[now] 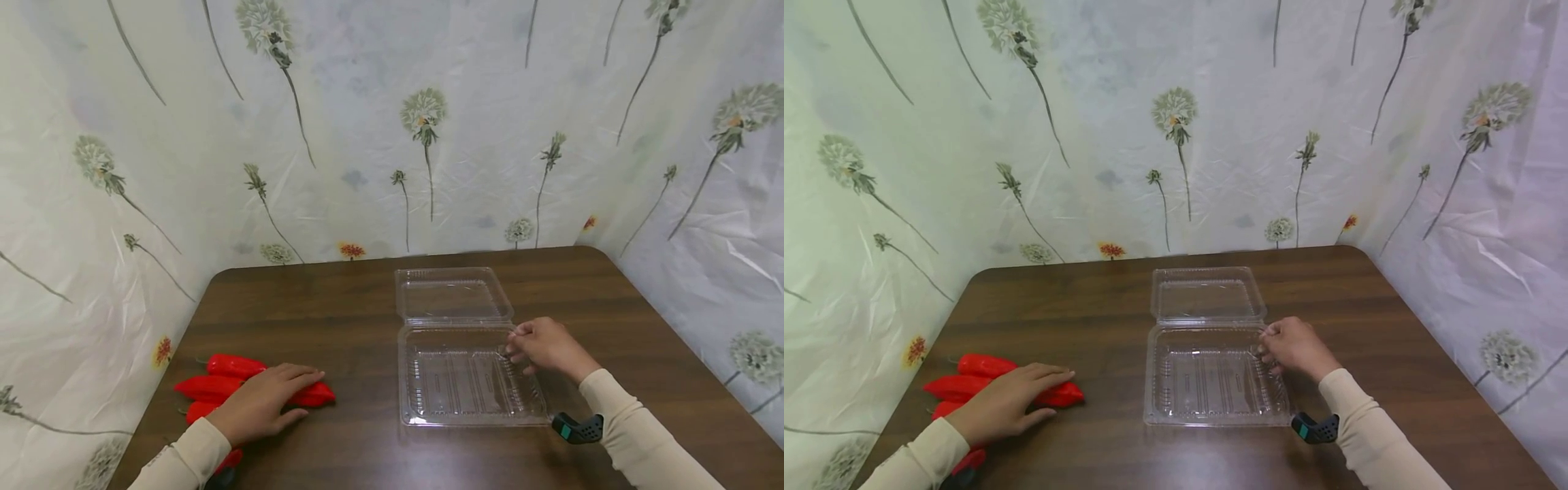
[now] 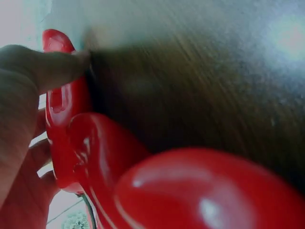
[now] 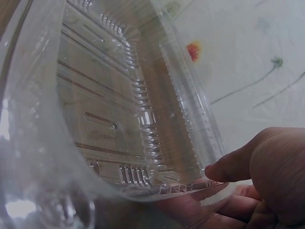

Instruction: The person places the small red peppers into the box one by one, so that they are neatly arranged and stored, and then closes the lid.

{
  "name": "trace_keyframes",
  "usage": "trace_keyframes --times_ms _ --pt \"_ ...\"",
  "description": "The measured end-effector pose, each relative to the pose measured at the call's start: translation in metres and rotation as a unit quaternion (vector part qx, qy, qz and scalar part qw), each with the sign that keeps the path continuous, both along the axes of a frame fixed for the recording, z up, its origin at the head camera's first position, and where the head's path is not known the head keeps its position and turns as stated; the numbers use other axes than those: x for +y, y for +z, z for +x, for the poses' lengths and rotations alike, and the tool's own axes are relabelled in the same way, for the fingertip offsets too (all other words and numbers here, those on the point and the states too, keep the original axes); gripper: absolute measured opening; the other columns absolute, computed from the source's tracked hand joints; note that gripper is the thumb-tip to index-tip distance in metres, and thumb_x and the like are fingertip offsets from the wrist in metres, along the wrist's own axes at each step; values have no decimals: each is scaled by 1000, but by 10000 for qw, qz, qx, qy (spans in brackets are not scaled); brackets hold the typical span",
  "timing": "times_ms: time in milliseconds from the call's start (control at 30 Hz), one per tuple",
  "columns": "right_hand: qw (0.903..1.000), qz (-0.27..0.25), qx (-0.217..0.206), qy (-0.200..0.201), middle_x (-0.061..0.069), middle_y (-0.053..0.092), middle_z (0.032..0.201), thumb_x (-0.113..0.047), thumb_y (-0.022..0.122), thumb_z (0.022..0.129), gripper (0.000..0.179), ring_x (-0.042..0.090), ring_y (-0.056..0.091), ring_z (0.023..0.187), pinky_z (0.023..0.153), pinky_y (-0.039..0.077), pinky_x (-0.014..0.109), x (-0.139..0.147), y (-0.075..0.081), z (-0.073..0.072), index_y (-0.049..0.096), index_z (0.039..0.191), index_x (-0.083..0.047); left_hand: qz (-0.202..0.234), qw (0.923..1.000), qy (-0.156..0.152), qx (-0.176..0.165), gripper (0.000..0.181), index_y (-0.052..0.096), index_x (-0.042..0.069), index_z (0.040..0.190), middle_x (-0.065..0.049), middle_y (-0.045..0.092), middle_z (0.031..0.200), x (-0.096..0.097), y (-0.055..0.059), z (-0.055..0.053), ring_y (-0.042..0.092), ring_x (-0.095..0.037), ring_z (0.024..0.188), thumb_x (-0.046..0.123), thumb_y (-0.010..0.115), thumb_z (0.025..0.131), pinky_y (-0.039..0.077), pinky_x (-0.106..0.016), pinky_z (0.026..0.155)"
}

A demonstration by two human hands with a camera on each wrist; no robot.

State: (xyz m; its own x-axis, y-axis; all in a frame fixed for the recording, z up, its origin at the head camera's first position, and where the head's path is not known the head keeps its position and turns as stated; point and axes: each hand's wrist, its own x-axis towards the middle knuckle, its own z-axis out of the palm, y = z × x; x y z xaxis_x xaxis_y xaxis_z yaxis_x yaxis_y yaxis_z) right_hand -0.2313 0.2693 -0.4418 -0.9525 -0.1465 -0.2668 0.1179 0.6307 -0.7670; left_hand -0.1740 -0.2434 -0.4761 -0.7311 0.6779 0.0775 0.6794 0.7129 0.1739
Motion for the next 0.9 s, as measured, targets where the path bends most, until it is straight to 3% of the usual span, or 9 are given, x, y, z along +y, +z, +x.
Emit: trace_keyframes --times_ms 300,533,900 --pt "10000 70 63 14 19 73 101 -12 55 104 25 29 74 88 61 60 37 0 -2 0 67 110 10 197 9997 15 165 53 61 21 138 6 64 129 7 1 -1 62 -16 117 29 79 89 54 -40 96" --pt "9999 120 112 27 18 73 100 -12 56 104 25 28 74 87 61 60 37 0 -2 1 67 109 9 447 9989 2 107 48 62 21 136 10 64 122 15 4 -4 63 -9 110 27 77 90 56 -33 91" --pt "9999 -9 115 -38 19 73 99 -10 55 103 25 29 74 87 61 60 37 -5 -4 2 66 111 11 788 9966 -229 91 51 58 22 140 9 64 122 55 39 -17 62 -8 110 25 76 92 55 -33 93"
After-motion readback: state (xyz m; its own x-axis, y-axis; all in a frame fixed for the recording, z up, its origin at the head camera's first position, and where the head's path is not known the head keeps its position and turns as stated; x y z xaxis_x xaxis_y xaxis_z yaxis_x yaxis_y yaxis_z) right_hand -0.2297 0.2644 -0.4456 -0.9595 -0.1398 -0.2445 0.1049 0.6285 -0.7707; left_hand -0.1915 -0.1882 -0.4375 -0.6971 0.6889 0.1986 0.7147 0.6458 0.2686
